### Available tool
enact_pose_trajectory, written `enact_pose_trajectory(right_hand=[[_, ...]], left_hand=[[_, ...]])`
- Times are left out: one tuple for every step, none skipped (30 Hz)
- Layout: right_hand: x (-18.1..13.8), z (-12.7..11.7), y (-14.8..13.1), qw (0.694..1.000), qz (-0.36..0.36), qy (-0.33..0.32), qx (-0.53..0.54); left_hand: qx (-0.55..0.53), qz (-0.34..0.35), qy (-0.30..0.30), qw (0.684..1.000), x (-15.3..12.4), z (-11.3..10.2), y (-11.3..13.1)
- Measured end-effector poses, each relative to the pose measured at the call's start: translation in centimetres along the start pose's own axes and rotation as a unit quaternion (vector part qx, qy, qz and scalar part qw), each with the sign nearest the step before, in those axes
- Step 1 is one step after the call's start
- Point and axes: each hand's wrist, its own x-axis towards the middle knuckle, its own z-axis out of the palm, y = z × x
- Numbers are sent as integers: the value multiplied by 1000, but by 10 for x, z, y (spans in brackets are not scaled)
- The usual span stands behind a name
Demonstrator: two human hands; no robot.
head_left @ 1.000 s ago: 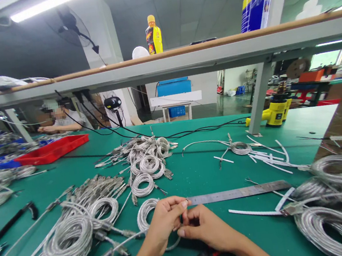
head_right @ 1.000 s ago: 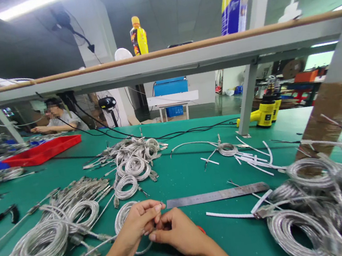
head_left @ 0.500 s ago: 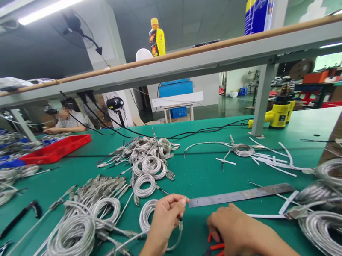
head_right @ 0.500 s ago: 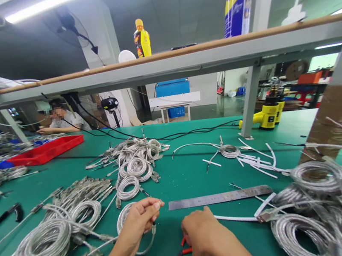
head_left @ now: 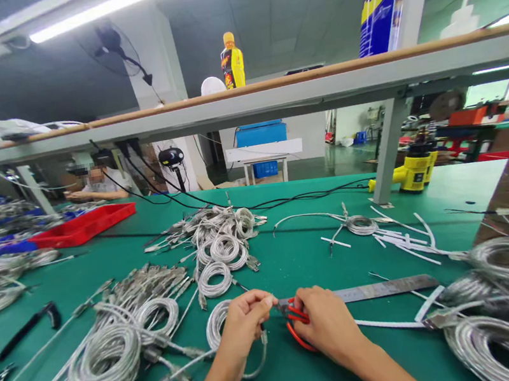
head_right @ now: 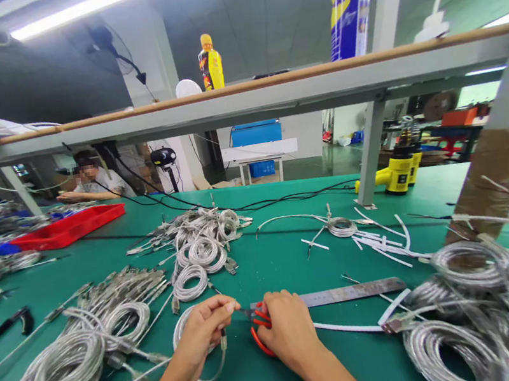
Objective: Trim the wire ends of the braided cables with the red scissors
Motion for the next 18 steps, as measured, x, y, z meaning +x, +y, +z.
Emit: enact_pose_trajectory(right_hand=[[1,5,2,998,13,20,55],[2,10,4,992,22,26,119],[2,13,5,982,24,23,186],[2,16,5,968,22,15,248],[2,18,4,954,16,4,298],[2,19,3,942,7,-4,335],[1,20,2,935,-2,-9,355],[1,20,1,933,-11,-10,359],[0,21,1,936,-16,-9,350],[-1,22,0,942,-18,-8,336],[-2,22,0,947,-18,-7,320],[-3,23,0,952,-16,-5,306],[-4,24,0,956,-15,-2,293],[-5,25,1,959,-15,1,283],[-5,25,1,962,-15,5,273],[-6,25,1,964,-16,10,264],[-6,25,1,966,-17,14,256],[-6,24,1,968,-19,15,250]], left_hand=[[0,-1,1,1000,0,0,0],[1,-1,2,1000,0,-1,0],[2,-1,4,1000,1,-1,0],[2,-1,6,1000,1,-1,0],[3,1,6,1000,1,-1,-1],[4,2,6,1000,1,-2,-1],[5,3,5,1000,1,-2,-1],[6,3,5,1000,1,-2,-1],[7,2,6,1000,1,-2,-1],[8,2,7,1000,1,-2,-1],[8,1,7,1000,1,-2,-1],[8,0,7,1000,1,-2,-1],[7,0,7,1000,1,-2,-1],[5,0,5,1000,1,-2,-2],[4,0,4,1000,1,-2,-2],[2,0,2,1000,1,-2,-2],[1,1,1,1000,1,-2,-3],[1,3,-2,1000,1,-2,-3]])
